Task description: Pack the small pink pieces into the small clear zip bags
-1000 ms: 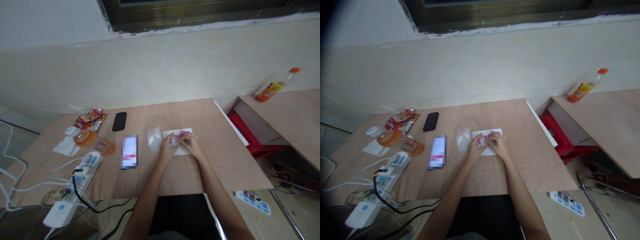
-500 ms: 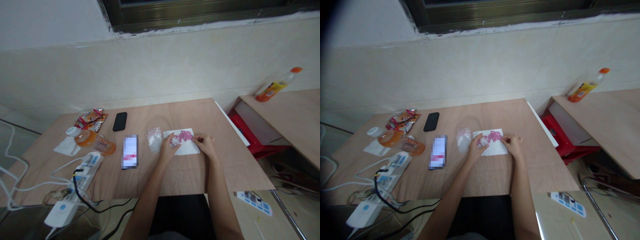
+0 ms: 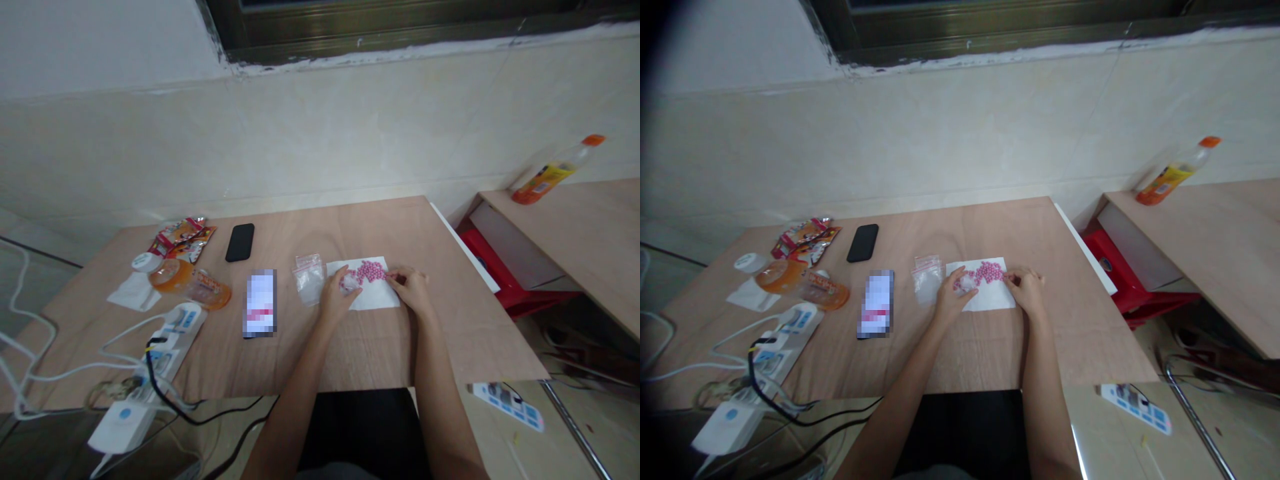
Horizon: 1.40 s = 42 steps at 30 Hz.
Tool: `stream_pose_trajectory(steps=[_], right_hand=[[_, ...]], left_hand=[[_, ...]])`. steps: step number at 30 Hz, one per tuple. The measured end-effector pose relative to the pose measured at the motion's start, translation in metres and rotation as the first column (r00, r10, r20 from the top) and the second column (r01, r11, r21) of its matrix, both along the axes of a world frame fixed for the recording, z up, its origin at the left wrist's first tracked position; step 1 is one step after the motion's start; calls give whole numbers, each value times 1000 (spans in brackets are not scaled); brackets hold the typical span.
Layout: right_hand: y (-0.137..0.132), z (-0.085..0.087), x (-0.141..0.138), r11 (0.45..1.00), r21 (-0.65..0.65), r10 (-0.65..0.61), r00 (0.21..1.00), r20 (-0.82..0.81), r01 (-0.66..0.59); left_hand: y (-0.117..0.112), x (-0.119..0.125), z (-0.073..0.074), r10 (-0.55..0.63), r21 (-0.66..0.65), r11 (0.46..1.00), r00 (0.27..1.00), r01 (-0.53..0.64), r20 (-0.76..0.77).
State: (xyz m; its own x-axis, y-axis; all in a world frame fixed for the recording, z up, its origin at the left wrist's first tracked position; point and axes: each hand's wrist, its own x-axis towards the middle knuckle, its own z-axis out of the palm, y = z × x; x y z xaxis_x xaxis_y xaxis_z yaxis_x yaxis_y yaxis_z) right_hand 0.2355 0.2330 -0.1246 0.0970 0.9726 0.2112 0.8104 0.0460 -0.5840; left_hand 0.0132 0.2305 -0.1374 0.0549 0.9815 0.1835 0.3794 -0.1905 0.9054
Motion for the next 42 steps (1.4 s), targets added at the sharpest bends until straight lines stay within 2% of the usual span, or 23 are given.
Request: stream_pose_trajectory(steps=[6, 15, 23, 27, 35, 39, 42], right_hand=[[0, -1, 0, 1000, 11, 3, 1000, 3, -3], [1, 4, -3, 1000, 29, -4, 994, -106, 7], [7, 1, -24, 985, 109, 158, 948, -276, -133], [7, 2, -41, 967, 134, 248, 930, -271, -218], [6, -2, -62, 931, 217, 341, 913, -223, -294], [7, -3, -58, 939, 211, 313, 927, -205, -270], [8, -3, -43, 967, 186, 210, 959, -191, -174]], left_hand=[[0, 1, 0, 7, -23, 1000, 1000, -7, 18], [0, 0, -1, 0, -2, 1000, 1000, 0, 6], [0, 1, 0, 13, -12, 1000, 999, -12, 33], [1, 1, -2, 14, -5, 1000, 1000, -14, 28], [2, 2, -6, -11, 14, 1000, 1000, 10, 26], [2, 2, -4, -9, 21, 1000, 1000, 9, 20], [1, 1, -2, -2, 15, 1000, 1000, 2, 9]])
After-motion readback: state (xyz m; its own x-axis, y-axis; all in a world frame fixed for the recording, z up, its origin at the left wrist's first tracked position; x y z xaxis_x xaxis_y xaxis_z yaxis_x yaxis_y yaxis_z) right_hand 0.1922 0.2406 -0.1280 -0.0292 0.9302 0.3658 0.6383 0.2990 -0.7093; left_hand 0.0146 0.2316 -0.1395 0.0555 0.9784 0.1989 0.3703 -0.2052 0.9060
